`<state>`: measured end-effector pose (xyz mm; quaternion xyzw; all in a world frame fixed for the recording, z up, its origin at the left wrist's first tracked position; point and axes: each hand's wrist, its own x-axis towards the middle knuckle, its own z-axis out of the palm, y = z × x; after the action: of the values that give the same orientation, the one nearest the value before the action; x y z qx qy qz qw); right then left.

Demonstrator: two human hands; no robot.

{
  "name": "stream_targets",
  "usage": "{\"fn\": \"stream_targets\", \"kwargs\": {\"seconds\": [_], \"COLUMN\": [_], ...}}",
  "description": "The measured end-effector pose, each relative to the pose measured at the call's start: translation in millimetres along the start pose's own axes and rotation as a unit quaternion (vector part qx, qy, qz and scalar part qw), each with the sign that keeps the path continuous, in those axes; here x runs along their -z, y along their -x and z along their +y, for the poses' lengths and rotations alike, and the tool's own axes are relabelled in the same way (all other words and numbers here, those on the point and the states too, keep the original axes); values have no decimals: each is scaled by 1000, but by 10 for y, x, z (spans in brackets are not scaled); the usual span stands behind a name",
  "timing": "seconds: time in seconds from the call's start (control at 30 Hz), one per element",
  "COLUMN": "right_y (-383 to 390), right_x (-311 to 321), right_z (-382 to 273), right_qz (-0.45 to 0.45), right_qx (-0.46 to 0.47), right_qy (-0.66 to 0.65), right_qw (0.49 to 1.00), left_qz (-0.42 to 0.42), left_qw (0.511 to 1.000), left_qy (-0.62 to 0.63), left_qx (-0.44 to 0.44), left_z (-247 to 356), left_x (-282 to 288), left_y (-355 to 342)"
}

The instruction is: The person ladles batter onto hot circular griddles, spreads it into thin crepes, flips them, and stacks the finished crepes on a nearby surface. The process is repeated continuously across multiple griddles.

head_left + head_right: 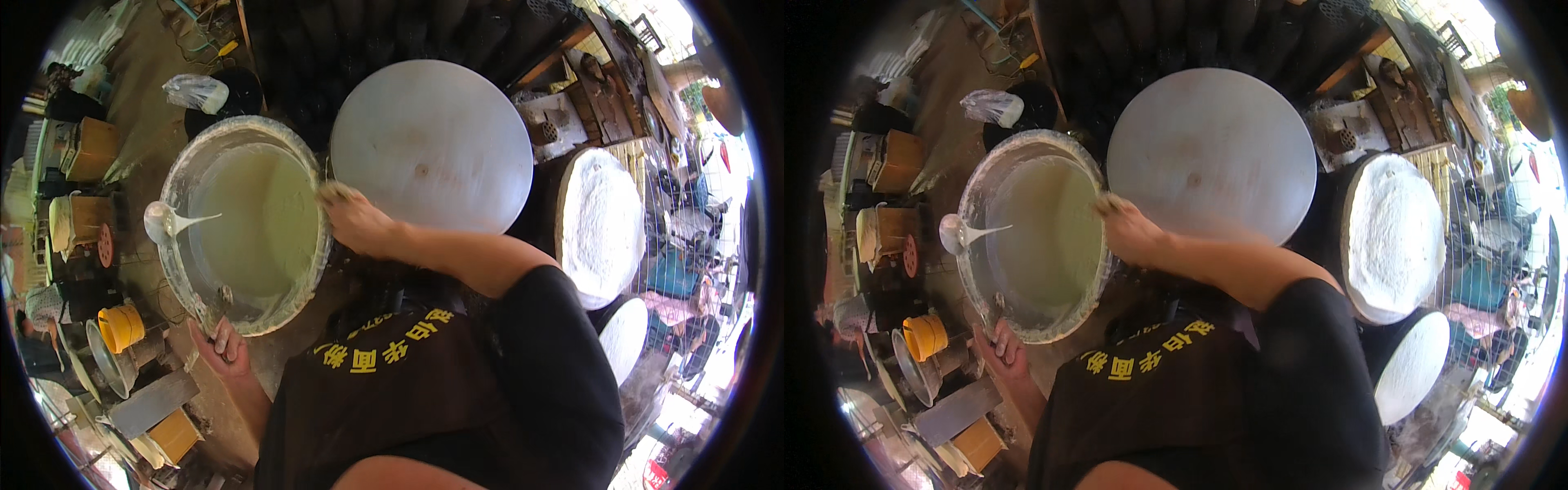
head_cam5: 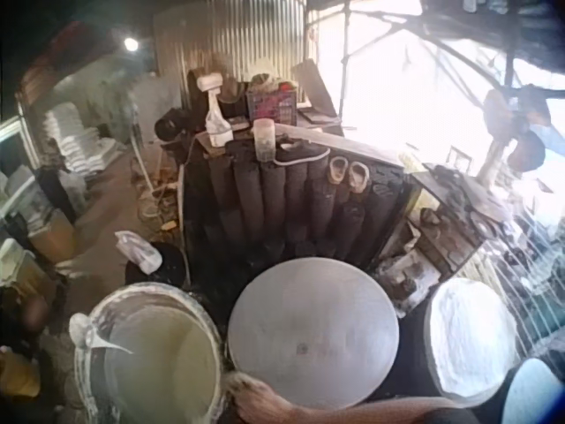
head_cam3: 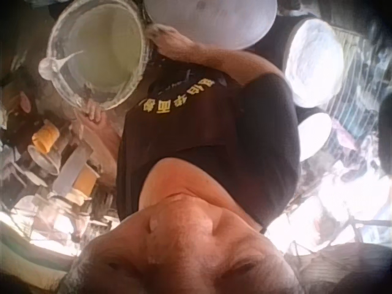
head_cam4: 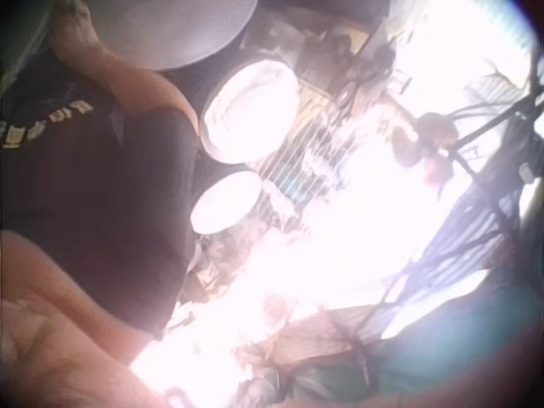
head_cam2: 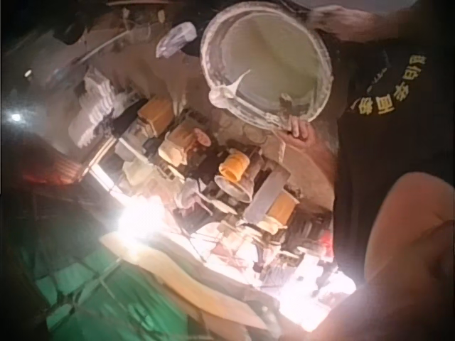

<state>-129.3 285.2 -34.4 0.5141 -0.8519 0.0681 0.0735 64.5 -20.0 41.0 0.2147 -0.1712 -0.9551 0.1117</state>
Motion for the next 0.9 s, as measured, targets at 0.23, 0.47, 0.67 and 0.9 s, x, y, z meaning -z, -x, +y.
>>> {"fn": "stream_targets", "kwargs": {"seconds": [0.23, 0.47, 0.67, 0.9], "right_y": [2489, 2666, 2447, 3613], "right_x": [151, 509, 513, 1375], "right_z": [-299, -79, -704, 720], "right_qz": [-130, 360, 324, 466], "right_qx": [-219, -608, -492, -572], "right_qy": [67, -135, -241, -502], "right_qw": [965, 695, 771, 451], "left_qz": [5, -58, -42, -50], "left_qw": [997, 993, 991, 989], "left_qy": [37, 10, 24, 20], "left_qx": [69, 102, 129, 135], "left_z": [204, -4, -238, -474], "left_x": [136, 30, -49, 136], "left_y": [-162, -231, -328, -580]}}
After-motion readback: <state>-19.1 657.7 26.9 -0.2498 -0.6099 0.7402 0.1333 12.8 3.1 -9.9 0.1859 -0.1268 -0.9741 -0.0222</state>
